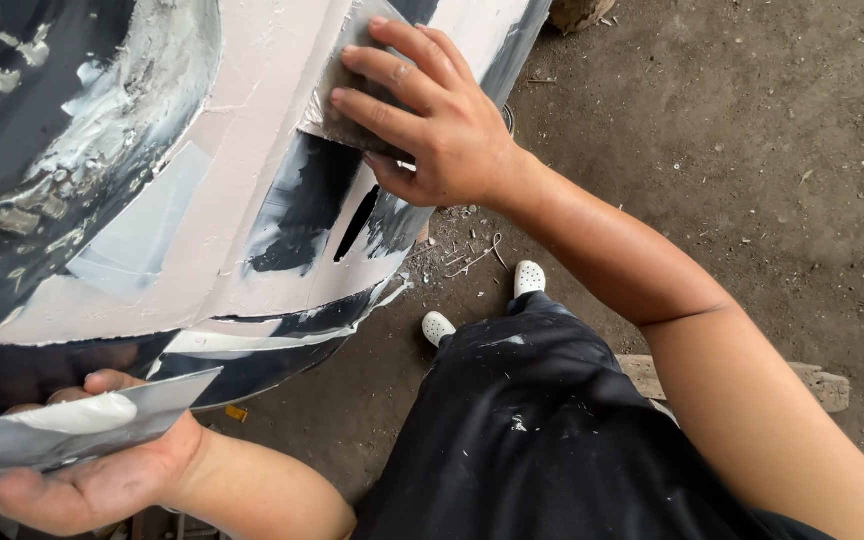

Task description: The person applies a white body filler to a car's front bumper using a metal spreader. They repeatedly scoop the filler from a larger putty knife and smooth it onto the vehicle's surface, working on the area around the headlight and the lower bumper edge.

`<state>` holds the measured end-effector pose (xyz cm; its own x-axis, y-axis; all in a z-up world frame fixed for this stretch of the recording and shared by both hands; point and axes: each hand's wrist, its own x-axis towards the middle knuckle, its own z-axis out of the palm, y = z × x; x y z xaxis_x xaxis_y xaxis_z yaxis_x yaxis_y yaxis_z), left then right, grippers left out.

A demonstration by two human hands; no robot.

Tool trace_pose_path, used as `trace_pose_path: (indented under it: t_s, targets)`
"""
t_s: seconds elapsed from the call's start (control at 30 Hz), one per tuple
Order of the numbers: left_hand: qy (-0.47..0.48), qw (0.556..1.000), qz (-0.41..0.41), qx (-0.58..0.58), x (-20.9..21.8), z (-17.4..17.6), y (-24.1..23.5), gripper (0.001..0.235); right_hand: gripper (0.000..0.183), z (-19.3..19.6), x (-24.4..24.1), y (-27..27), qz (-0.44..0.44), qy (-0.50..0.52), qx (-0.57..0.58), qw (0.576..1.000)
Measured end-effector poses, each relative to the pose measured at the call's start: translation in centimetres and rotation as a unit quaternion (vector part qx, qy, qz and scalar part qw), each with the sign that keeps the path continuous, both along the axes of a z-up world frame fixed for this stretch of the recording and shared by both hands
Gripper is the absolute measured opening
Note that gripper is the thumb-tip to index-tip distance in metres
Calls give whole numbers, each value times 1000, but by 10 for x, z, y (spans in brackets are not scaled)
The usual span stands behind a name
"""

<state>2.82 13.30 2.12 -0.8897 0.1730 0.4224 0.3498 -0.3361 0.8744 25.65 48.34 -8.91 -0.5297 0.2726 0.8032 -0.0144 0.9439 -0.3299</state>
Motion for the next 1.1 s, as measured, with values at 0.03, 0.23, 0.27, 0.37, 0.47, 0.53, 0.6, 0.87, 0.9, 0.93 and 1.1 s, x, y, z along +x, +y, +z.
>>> trace_pose_path:
  t_s: [0.03, 0.23, 0.27, 0.37, 0.47, 0.53, 0.6, 0.87, 0.9, 0.93, 1.1]
  targets:
    - [-11, 1000, -8, 8, -1, 1, -2, 45, 55, -2, -2, -1, -6, -9, -6, 1000]
    - [34, 997, -48, -56, -1, 7, 8, 60, 52, -7, 18, 0, -41, -95, -37, 994]
    - [28, 997, -47, -61, -2, 7, 9, 61, 49, -13, 22, 5, -54, -107, -37, 992]
    - [-82, 993, -53, 66, -17, -13, -6, 54, 50, -24, 38, 56, -55, -12, -26, 998]
    - [-29, 997, -68, 19, -51, -41, -42, 40, 55, -35, 39, 86, -84, -1, -31, 996]
    - [-25, 997, -77, 7, -71, -55, -61, 35, 57, -32, 38, 97, -58, 1, -38, 998]
    - [-20, 996, -86, -4, -70, -53, -59, 30, 59, -29, 35, 105, -32, 2, -45, 998]
    - [-55, 992, -106, 27, -51, -43, -40, 32, 57, -23, 25, 113, -57, -20, -5, 998]
    - [-56, 992, -106, 28, -60, -51, -52, 32, 57, -22, 26, 113, -56, -20, -4, 998]
    - [-65, 990, -108, 56, -67, -59, -64, 33, 58, -22, 29, 112, -45, -43, -27, 998]
    - [150, 982, -100, -56, -33, -68, -78, 47, 55, 11, 61, 100, -47, -117, -21, 992]
